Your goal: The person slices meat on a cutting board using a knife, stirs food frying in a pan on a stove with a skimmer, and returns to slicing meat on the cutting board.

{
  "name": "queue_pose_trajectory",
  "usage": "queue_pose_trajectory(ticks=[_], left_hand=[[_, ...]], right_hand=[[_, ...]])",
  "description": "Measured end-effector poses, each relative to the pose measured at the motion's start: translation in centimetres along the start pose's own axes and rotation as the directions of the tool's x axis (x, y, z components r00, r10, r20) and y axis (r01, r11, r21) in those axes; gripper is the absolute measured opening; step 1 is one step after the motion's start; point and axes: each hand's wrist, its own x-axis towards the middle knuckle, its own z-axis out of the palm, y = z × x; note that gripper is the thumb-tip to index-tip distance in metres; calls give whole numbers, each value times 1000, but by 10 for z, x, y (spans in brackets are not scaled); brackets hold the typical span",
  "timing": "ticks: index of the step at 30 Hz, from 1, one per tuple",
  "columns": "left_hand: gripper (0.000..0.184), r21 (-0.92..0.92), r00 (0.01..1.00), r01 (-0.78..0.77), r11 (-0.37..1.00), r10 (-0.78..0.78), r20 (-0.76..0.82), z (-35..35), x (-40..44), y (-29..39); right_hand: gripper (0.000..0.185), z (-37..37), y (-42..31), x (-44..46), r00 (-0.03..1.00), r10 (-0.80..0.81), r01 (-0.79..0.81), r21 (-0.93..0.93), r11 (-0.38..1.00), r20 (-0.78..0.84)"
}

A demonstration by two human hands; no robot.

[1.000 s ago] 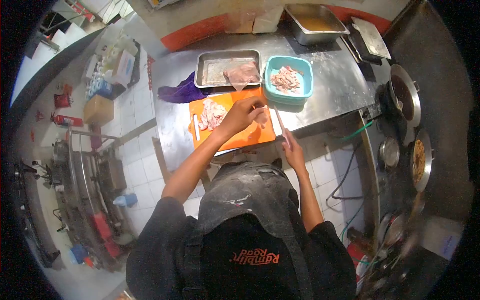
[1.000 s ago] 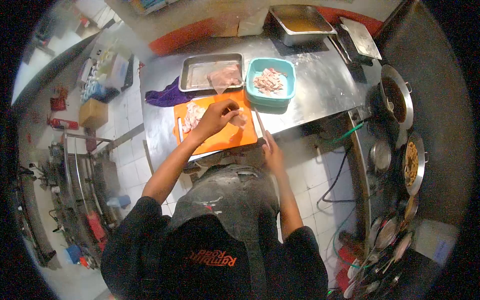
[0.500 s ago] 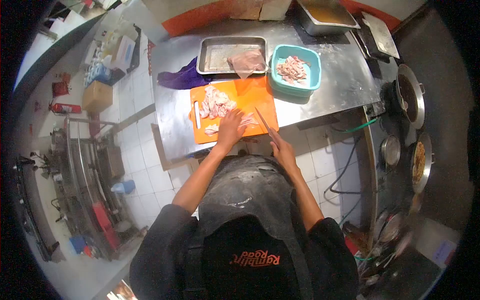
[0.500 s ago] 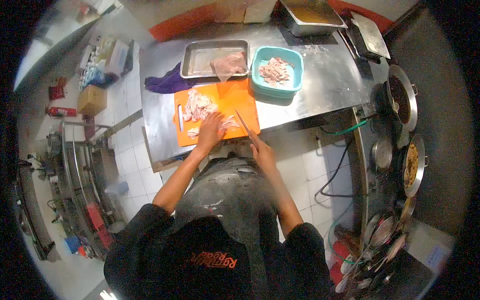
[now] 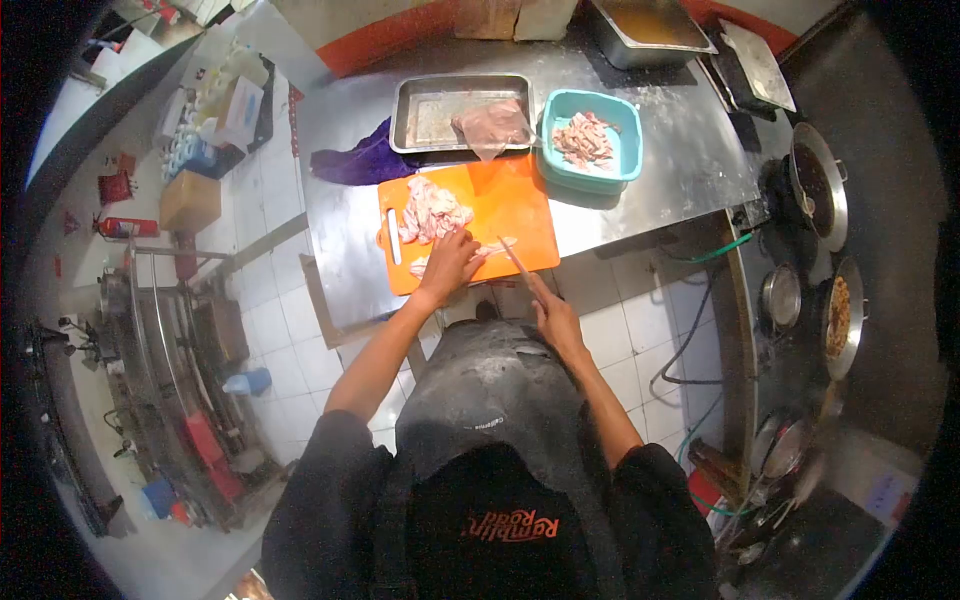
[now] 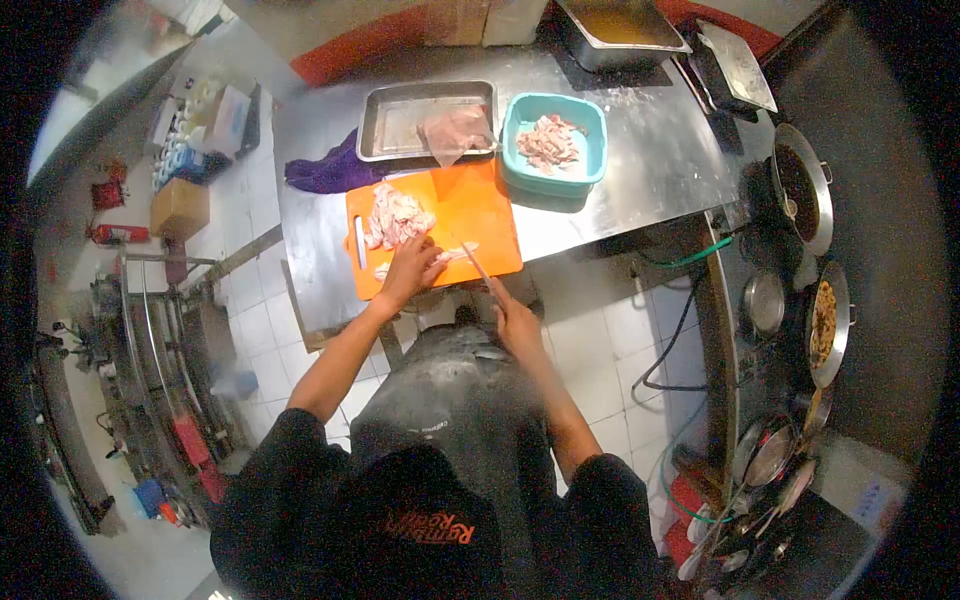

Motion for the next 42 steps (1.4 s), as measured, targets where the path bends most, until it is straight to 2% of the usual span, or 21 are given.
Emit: queue_pose_trajectory(ticks=[2,6,9,11,12,14,15,17,18,20,22,28,34,37,39,42], left_hand=[[25,65,999,19,998,-17,-43,4,0,-5],[25,152,1000,20,988,-17,-22,-6,-13,-6],[25,174,991,95,980,-109,72,-24,-23,-1],[25,354,952,205,912,-270,144,-43,-21,12],[25,353,950,207,912,-273,148,-50,-20,18],[23,260,983,182,949,-164,-87,-56,-12,23],[23,259,982,183,948,-166,-86,-51,-7,19],[22,-43,999,29,999,-31,-34,-31,0,10],[22,-46,999,33,998,-34,-32,-22,3,10],[19,-70,997,-80,994,80,1,-6,8,14],[18,-92,997,-82,992,82,-1,8,11,11],[15,-122,1000,-22,992,21,-14,16,12,13],[13,-101,999,-16,995,19,29,22,12,13],[12,-120,1000,9,993,-12,-24,25,11,12],[12,-106,994,-7,994,-4,-105,27,11,15],[12,-114,995,37,993,-47,-90,28,11,17]], right_hand=[[72,5,9,0,979,-76,67,-55,996,-189],[75,9,4,-1,972,-56,25,-137,990,-228],[77,8,-1,-3,973,-34,2,-135,991,-229],[78,8,-6,-5,978,-8,-32,-189,982,-207],[78,5,-12,-7,979,-5,-34,-188,982,-203],[72,-5,-29,-6,962,-69,39,-117,992,-264],[72,-7,-37,-3,963,-68,38,-117,992,-262],[81,-5,-49,-2,967,-135,120,-82,989,-215],[81,3,-47,-1,968,-133,118,-82,990,-211],[88,23,-36,-1,990,-89,68,-185,980,-106],[89,27,-34,0,991,-83,56,-246,968,-101],[86,29,-39,-10,998,-28,18,-179,984,-57],[84,47,-48,33,992,-36,13,-182,983,-124],[88,49,-52,25,986,-40,19,-132,991,-160],[91,39,-50,-4,995,99,-97,-174,980,1],[88,34,-49,-16,999,52,-53,-152,987,-12]])
